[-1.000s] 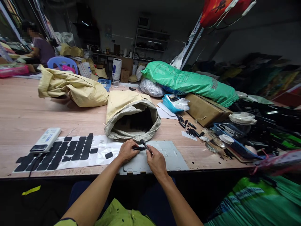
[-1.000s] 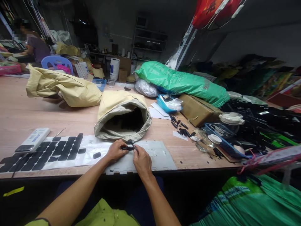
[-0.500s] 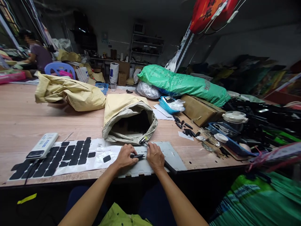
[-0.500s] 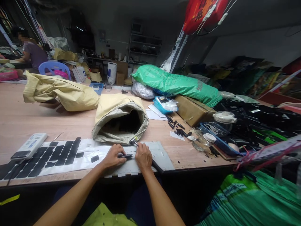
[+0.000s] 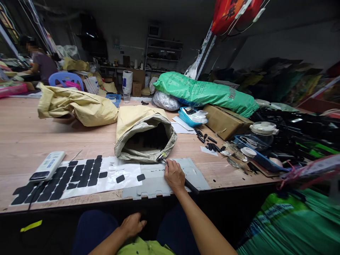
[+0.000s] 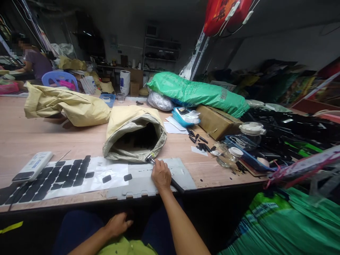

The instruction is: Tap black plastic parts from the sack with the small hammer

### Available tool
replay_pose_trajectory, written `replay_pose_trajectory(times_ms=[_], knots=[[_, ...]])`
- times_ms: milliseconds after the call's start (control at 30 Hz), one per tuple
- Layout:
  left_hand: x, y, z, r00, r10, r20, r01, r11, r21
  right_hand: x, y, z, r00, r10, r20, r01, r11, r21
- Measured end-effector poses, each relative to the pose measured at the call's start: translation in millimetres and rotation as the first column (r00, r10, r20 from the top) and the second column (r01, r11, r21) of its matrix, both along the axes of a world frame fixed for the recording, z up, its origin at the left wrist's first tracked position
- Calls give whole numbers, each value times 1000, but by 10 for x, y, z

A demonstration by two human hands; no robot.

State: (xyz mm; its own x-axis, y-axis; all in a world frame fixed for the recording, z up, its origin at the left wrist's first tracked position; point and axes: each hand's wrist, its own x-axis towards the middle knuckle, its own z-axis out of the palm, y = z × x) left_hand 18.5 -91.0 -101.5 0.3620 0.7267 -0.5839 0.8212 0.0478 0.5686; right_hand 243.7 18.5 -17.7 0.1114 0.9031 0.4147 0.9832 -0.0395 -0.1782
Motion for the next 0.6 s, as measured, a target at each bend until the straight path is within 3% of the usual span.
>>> replay_pose_trajectory(times_ms=[67, 133, 200, 267, 333, 400, 467, 533, 600], knots=[[4, 17, 6, 1000, -1, -28, 0, 1000, -15, 0, 0, -4, 1000, -1, -2, 1, 1000, 7], [44, 23, 175, 998, -63, -14, 63, 997, 40, 3, 2, -11, 1000, 2, 0, -2, 1000, 13], [126, 70, 489, 976, -196, 93, 185, 976, 114, 8, 3, -17, 1000, 8, 5, -8, 1000, 16], [244, 214, 887, 901, -328, 285, 280, 940, 195, 11, 3, -18, 1000, 12, 11, -12, 1000, 18], [377, 492, 1276, 816, -325, 479, 206, 937, 284, 11, 0, -14, 1000, 9, 16, -10, 1000, 20], [495, 895, 1573, 798, -198, 569, -31, 930, 366, 10, -3, -9, 1000, 6, 19, -6, 1000, 19], [575, 1366, 1731, 831, 4, 556, -284, 863, 418, 9, -5, -6, 1000, 6, 17, -7, 1000, 17], [613, 1824, 1753, 879, 264, 397, -443, 760, 476, 10, -3, -8, 1000, 7, 15, -7, 1000, 15], [627, 2191, 1675, 874, 420, 245, -485, 717, 501, 12, 0, -9, 1000, 5, 13, -5, 1000, 14]])
